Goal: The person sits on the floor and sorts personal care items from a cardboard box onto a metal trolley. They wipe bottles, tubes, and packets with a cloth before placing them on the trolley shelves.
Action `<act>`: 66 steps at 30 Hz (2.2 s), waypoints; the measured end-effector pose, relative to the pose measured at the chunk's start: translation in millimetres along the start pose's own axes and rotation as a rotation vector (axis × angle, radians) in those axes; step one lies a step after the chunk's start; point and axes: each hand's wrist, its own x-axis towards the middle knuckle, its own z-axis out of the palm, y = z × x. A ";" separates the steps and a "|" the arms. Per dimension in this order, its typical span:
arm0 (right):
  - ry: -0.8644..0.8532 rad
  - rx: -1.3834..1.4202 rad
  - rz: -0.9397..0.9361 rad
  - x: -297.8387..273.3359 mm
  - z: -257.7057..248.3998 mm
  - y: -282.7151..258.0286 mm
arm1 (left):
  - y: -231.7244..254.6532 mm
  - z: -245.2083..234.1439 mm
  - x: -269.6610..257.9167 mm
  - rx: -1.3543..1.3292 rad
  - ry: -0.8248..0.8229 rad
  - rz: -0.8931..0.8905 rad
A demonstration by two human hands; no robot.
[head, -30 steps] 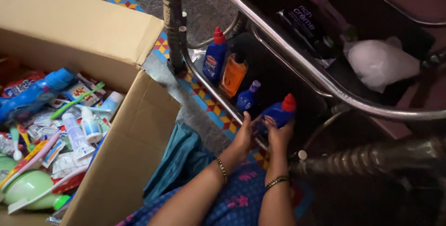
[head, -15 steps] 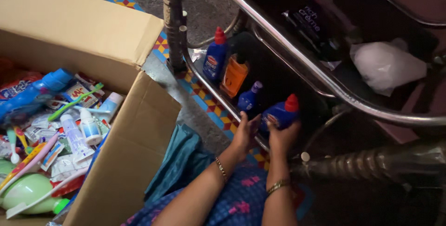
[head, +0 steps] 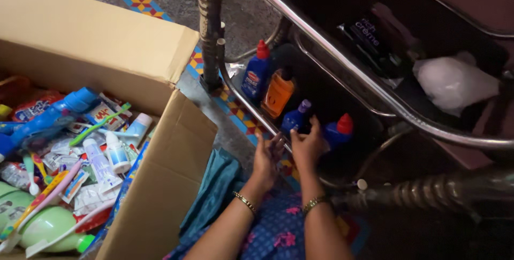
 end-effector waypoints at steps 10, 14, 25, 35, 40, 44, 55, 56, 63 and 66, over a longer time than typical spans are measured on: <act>0.146 -0.258 -0.117 36.2 53.0 55.9 | 8.6 -25.5 7.1 -0.049 -0.076 0.114; 0.176 -0.229 -0.068 44.0 61.8 63.8 | 14.5 -36.8 0.0 -0.014 0.010 -0.002; 0.232 -0.160 -0.116 118.9 89.2 126.2 | 42.5 -48.0 9.9 -0.135 0.087 -0.013; -0.048 0.341 -0.098 284.9 124.3 151.3 | 90.0 -46.3 41.4 -0.305 0.073 0.118; 0.001 0.342 0.157 340.1 164.4 116.2 | 102.3 -59.5 70.5 -0.456 0.048 0.144; 0.001 0.336 0.077 359.0 177.3 86.8 | 102.9 -74.0 81.3 -0.550 0.019 0.133; 0.025 0.205 0.086 373.7 198.2 67.4 | 97.8 -87.0 98.5 -0.571 0.011 0.105; 0.033 0.182 0.068 373.3 197.4 68.6 | 98.3 -86.5 99.4 -0.574 -0.006 0.116; 0.082 0.184 0.134 364.3 185.3 98.4 | 106.2 -70.5 71.7 -0.423 0.045 0.118; 0.030 0.370 0.236 346.8 176.4 123.6 | 113.8 -58.6 49.3 -0.408 0.026 0.130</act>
